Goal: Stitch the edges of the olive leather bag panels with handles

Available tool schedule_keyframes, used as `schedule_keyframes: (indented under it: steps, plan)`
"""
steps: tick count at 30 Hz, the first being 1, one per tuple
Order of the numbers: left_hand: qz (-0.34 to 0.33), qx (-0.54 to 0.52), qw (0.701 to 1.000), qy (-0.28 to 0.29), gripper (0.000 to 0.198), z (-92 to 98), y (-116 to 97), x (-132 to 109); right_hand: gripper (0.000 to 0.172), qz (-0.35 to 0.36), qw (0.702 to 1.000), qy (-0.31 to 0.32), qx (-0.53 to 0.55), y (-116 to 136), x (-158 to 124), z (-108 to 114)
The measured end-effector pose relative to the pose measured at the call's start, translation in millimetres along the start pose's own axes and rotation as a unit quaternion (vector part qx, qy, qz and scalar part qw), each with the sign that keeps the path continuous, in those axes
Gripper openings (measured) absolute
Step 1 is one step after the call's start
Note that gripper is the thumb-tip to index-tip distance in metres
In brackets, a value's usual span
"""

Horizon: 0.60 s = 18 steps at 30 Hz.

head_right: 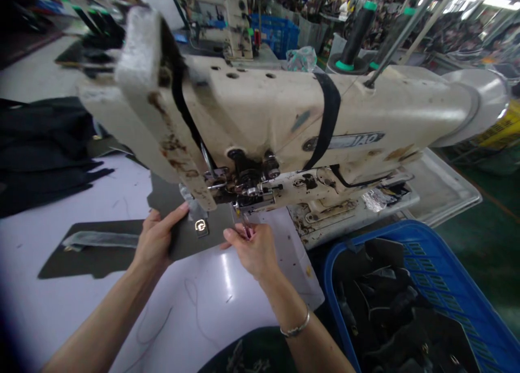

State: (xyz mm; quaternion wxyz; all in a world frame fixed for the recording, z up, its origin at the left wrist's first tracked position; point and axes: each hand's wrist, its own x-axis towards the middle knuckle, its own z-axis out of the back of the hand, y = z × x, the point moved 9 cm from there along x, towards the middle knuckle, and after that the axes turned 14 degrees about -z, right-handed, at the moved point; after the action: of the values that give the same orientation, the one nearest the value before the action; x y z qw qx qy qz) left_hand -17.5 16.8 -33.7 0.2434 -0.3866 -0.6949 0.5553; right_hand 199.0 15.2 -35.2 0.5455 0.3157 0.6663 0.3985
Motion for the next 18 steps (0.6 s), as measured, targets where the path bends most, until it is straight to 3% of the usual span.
schedule_keyframes:
  steps: [2, 4, 9, 18]
  plan:
    - [0.045, -0.004, 0.999, -0.010, 0.040, 1.2, 6, -1, 0.043, 0.007, 1.000, -0.003, 0.002, 3, 2, -1]
    - [0.046, 0.002, 0.999, -0.008, 0.041, 0.1, 5, 0, 0.043, 0.009, 1.000, -0.005, 0.004, 7, 3, -2]
    - [-0.054, 0.016, 0.998, 0.023, 0.038, -10.8, -7, 13, 0.034, -0.014, 0.998, -0.040, 0.041, 11, 7, 1]
    - [-0.117, 0.030, 0.992, 0.037, 0.043, -27.8, -11, 41, 0.033, -0.023, 0.982, -0.114, 0.150, 7, 23, 1]
